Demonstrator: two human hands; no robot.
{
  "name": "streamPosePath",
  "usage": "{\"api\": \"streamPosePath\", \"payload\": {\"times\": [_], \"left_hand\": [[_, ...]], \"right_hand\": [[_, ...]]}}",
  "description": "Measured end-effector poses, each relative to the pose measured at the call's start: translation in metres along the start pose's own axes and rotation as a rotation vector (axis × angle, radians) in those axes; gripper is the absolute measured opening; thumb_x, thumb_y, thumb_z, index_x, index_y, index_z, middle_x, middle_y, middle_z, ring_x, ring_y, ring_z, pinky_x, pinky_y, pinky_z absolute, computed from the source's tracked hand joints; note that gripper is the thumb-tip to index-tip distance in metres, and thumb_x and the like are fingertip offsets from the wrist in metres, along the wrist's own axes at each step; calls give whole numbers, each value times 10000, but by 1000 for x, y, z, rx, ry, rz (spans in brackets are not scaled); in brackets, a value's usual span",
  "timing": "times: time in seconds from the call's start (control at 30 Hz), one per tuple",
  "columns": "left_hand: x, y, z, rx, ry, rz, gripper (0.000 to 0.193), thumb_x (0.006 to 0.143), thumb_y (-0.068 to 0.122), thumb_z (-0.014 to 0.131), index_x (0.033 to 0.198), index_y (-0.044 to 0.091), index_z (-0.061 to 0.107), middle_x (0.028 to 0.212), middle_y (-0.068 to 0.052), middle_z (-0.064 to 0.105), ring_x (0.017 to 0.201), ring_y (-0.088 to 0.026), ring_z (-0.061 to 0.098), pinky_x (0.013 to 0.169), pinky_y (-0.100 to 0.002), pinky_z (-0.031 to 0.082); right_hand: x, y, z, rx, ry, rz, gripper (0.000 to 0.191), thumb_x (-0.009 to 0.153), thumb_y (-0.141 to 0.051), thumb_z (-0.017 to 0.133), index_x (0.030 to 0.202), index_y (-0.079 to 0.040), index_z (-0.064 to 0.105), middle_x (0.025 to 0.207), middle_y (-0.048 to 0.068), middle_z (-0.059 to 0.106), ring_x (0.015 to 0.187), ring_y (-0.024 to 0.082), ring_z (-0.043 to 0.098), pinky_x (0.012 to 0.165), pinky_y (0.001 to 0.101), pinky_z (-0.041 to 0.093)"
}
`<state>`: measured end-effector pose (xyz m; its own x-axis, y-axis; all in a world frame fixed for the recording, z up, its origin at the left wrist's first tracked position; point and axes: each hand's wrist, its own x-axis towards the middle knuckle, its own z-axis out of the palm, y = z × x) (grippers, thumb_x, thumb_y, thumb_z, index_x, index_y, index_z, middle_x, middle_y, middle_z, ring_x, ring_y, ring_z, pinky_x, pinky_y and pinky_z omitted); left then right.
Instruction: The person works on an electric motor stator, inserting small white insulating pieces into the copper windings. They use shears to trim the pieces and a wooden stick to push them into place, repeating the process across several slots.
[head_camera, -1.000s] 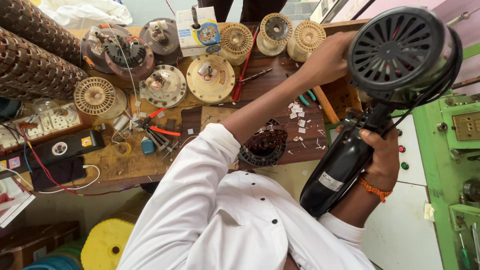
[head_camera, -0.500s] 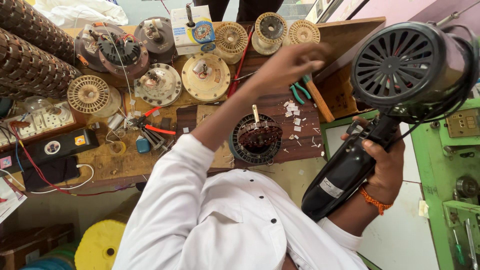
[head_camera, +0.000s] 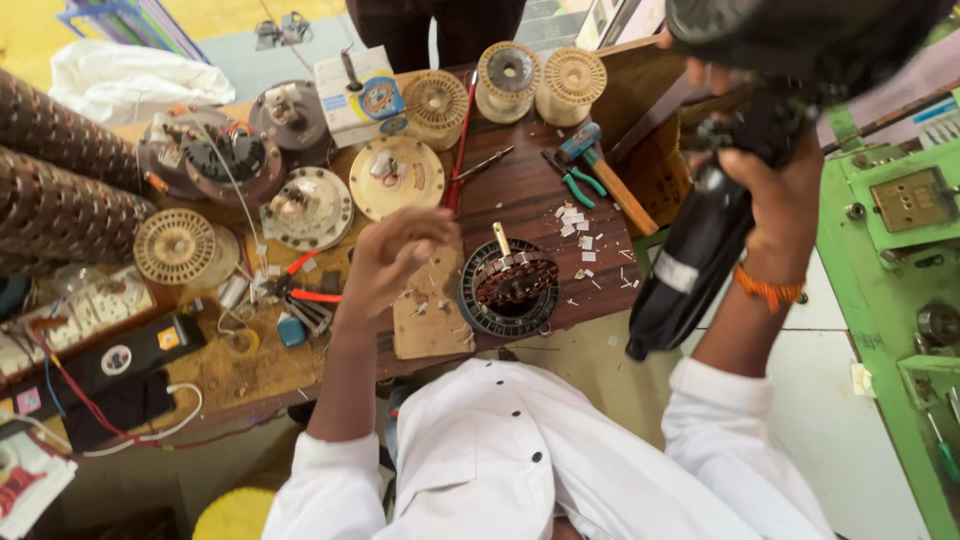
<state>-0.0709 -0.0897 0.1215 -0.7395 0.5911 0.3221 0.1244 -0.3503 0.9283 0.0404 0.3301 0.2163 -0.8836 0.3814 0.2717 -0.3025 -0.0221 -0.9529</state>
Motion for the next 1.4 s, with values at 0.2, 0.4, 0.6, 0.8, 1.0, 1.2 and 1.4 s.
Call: {"api": "streamPosePath", "payload": {"times": [0.2, 0.4, 0.6, 0.8, 1.0, 1.2, 1.4], "left_hand": [[-59, -8, -20, 3, 274, -40, 545, 1040, 483, 658, 1246, -21, 686, 1033, -79, 724, 940, -142, 679, 842, -288, 548], [-92, -22, -20, -329, 393, -37, 518, 1019, 453, 705, 1194, -32, 650, 1000, -97, 693, 915, -171, 643, 826, -311, 528], [-100, -25, -8, -438, 392, 2, 487, 1035, 436, 700, 1167, -29, 646, 975, -120, 680, 905, -188, 627, 826, -312, 502], [-105, -18, 3, -573, 453, 99, 461, 1094, 476, 576, 1093, 19, 640, 900, -79, 641, 843, -182, 596, 756, -310, 486], [-114, -5, -8, -707, 572, 159, 544, 1107, 548, 497, 1011, 34, 650, 777, -67, 590, 740, -173, 542, 712, -300, 428], [-128, -4, -21, -700, 709, 218, 624, 1103, 579, 449, 925, 19, 658, 720, -66, 557, 658, -160, 503, 629, -280, 381], [-135, -14, 2, -594, 751, 89, 652, 1102, 605, 380, 867, 44, 614, 720, -72, 565, 667, -181, 517, 651, -306, 412]], "right_hand": [[48, 4, -6, -224, -63, -128, 546, 921, 59, 773, 1380, 29, 479, 1177, 139, 646, 961, 239, 748, 865, 365, 661], [56, 29, -7, -587, 24, -169, 650, 871, 46, 839, 1400, 20, 464, 1122, 111, 712, 971, 219, 771, 865, 342, 664], [57, 44, -10, -1248, 108, -254, 935, 798, -146, 910, 1505, -11, 312, 1129, 178, 764, 974, 330, 768, 864, 429, 642], [43, 47, 4, -1709, 174, 127, 1154, 729, -318, 918, 1597, -118, 185, 914, 200, 758, 865, 423, 724, 914, 615, 482], [40, 63, 22, -1720, 133, 161, 1094, 725, -333, 913, 1573, -168, 243, 969, 180, 753, 924, 443, 719, 933, 614, 494], [36, 90, 31, -1604, 83, 155, 1129, 712, -323, 913, 1583, -131, 220, 928, 215, 741, 954, 463, 711, 983, 588, 512], [35, 87, 45, -1516, 112, 38, 972, 708, -328, 927, 1465, -107, 359, 1056, 252, 722, 948, 462, 711, 891, 534, 578]]}}
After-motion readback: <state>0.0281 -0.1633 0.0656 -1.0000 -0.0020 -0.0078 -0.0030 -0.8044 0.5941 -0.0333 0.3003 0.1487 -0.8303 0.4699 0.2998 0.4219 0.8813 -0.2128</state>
